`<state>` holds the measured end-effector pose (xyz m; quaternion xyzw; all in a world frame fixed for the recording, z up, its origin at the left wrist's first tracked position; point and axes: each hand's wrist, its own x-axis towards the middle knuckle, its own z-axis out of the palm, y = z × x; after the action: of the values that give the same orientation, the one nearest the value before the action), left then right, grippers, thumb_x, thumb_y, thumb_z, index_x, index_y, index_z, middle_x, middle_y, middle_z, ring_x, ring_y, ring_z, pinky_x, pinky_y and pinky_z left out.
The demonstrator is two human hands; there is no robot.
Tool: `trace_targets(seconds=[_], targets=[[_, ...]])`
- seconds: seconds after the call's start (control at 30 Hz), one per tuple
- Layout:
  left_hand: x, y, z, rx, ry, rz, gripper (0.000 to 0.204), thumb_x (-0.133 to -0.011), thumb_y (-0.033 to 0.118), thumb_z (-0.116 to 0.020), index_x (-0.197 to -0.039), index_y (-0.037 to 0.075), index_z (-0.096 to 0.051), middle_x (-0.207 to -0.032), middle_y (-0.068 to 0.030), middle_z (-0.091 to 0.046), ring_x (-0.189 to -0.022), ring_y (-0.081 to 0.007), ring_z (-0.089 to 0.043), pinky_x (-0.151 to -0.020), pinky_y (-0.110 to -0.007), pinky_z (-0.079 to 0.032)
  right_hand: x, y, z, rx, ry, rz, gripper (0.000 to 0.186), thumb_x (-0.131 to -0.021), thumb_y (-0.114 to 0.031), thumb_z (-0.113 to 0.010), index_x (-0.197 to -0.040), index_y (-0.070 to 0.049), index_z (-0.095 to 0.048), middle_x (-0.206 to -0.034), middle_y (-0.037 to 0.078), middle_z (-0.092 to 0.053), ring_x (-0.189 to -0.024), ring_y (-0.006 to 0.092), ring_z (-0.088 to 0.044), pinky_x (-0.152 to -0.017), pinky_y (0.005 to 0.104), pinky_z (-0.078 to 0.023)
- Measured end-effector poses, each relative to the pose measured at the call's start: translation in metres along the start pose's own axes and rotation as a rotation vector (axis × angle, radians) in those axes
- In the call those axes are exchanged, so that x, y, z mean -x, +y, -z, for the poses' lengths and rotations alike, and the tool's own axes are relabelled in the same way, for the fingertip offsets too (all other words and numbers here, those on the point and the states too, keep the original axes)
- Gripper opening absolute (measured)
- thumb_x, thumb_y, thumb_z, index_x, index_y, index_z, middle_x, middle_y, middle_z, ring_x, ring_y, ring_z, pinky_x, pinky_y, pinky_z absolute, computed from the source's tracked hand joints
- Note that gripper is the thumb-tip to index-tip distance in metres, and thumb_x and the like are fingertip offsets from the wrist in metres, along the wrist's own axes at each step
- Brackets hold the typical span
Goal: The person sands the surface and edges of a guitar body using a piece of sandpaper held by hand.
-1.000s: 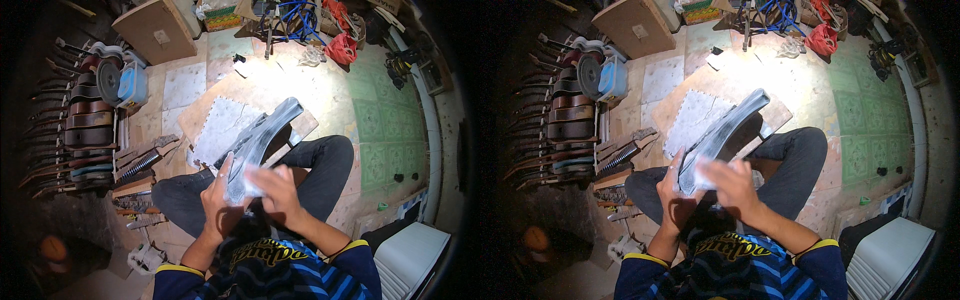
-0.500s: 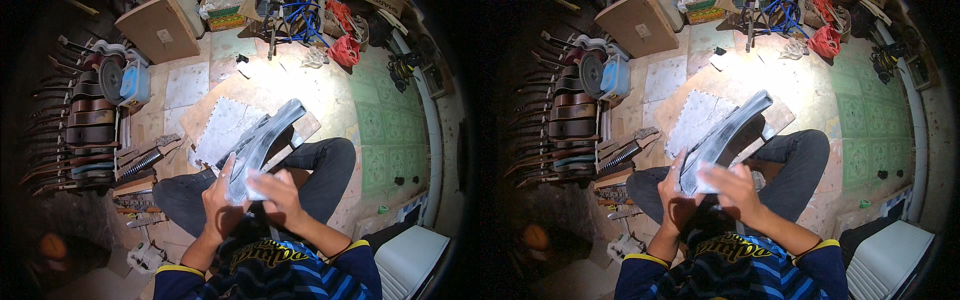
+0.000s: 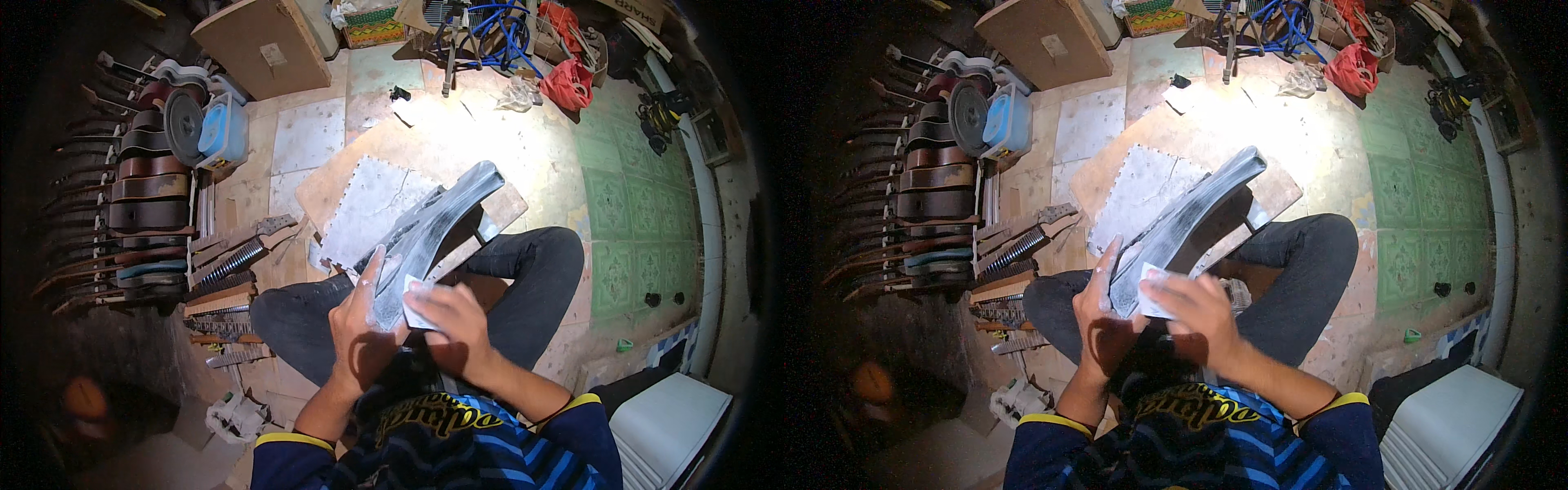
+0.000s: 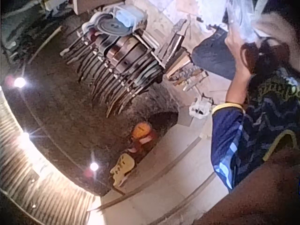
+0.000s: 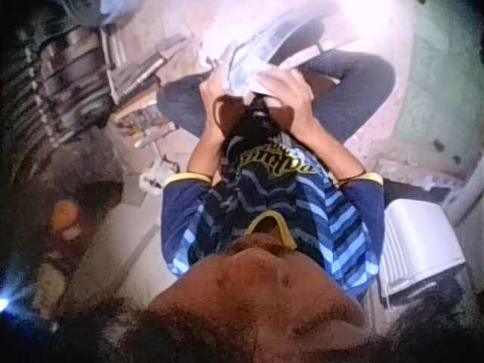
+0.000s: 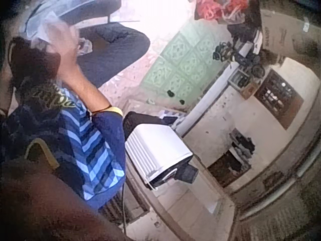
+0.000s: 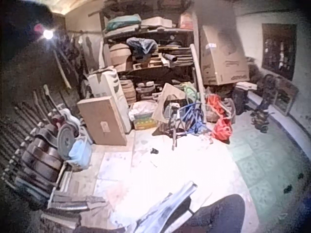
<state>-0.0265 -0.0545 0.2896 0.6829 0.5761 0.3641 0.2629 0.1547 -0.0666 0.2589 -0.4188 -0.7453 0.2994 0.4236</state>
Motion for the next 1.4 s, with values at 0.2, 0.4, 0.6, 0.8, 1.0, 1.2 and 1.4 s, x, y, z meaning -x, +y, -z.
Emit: trace_targets(seconds=[0.2,0.4,0.6,0.8,1.0,1.2,1.4], targets=[[-0.002,0.006,0.001,0.035,-0.012,0.048,0.081,-0.072,0.014,-0.082,-0.144,-0.004,-0.051,-0.111,-0.0258,-0.073,-0.097,-0.0316,-0.076,-0.085,-0.037,-0.059,-0.007,0.005,-0.002,-0.003,0.067,-0.082,0.053,-0.075,0.01,-0.058,-0.125,-0.003,-0.07,-0.127,0.016,-0.068,-0.111,0.0341,-0.065,-0.092,0.0413,-0.049],[0.002,0.002,-0.002,0.03,0.028,0.045,0.079,-0.073,0.014,-0.085,-0.143,-0.003,-0.053,-0.108,-0.026,-0.073,-0.098,-0.0319,-0.076,-0.086,-0.036,-0.058,-0.022,0.088,0.003,0.319,0.095,-0.01,0.061,-0.067,0.008,-0.062,-0.126,-0.008,-0.07,-0.134,0.013,-0.066,-0.096,0.0306,-0.065,-0.077,0.0397,-0.048],[-0.001,0.005,-0.004,-0.005,0.033,0.021,0.081,-0.069,0.011,-0.085,-0.143,-0.002,-0.053,-0.106,-0.0253,-0.073,-0.092,-0.0384,-0.075,-0.079,-0.041,-0.06,-0.018,0.07,-0.01,0.021,0.183,-0.065,0.06,-0.069,0.01,-0.06,-0.126,-0.008,-0.071,-0.135,0.011,-0.067,-0.091,0.0304,-0.065,-0.081,0.0384,-0.047],[-0.004,0.008,-0.009,-0.011,0.053,-0.027,0.077,-0.072,0.013,-0.085,-0.141,-0.002,-0.054,-0.104,-0.0246,-0.074,-0.091,-0.0377,-0.075,-0.077,-0.04,-0.06,-0.021,0.094,0.004,0.225,0.065,-0.11,0.066,-0.072,0.011,-0.055,-0.133,-0.01,-0.068,-0.138,0.016,-0.065,-0.107,0.0322,-0.065,-0.093,0.0436,-0.046],[-0.004,0.005,-0.01,0.03,0.08,-0.013,0.078,-0.071,0.013,-0.085,-0.141,-0.002,-0.054,-0.102,-0.025,-0.073,-0.089,-0.0377,-0.075,-0.076,-0.04,-0.06,-0.034,0.094,0.022,0.235,-0.059,-0.15,0.064,-0.076,0.008,-0.049,-0.135,-0.008,-0.067,-0.141,0.018,-0.062,-0.129,0.0333,-0.06,-0.1,0.037,-0.046],[-0.003,0.002,-0.006,-0.021,0.048,-0.042,0.079,-0.07,0.012,-0.086,-0.141,-0.003,-0.053,-0.101,-0.0259,-0.073,-0.089,-0.0371,-0.076,-0.076,-0.039,-0.06,-0.026,0.073,0.012,-0.093,-0.056,-0.097,0.064,-0.073,0.011,-0.051,-0.132,-0.007,-0.068,-0.141,0.018,-0.062,-0.121,0.0298,-0.065,-0.089,0.0356,-0.049],[-0.008,0.006,-0.005,-0.003,0.063,-0.005,0.079,-0.07,0.012,-0.085,-0.141,-0.003,-0.053,-0.1,-0.0267,-0.073,-0.09,-0.0373,-0.076,-0.076,-0.04,-0.06,-0.032,0.045,0.015,-0.169,-0.109,-0.091,0.062,-0.077,0.008,-0.051,-0.135,-0.009,-0.066,-0.143,0.017,-0.06,-0.121,0.0327,-0.065,-0.095,0.0386,-0.051]])
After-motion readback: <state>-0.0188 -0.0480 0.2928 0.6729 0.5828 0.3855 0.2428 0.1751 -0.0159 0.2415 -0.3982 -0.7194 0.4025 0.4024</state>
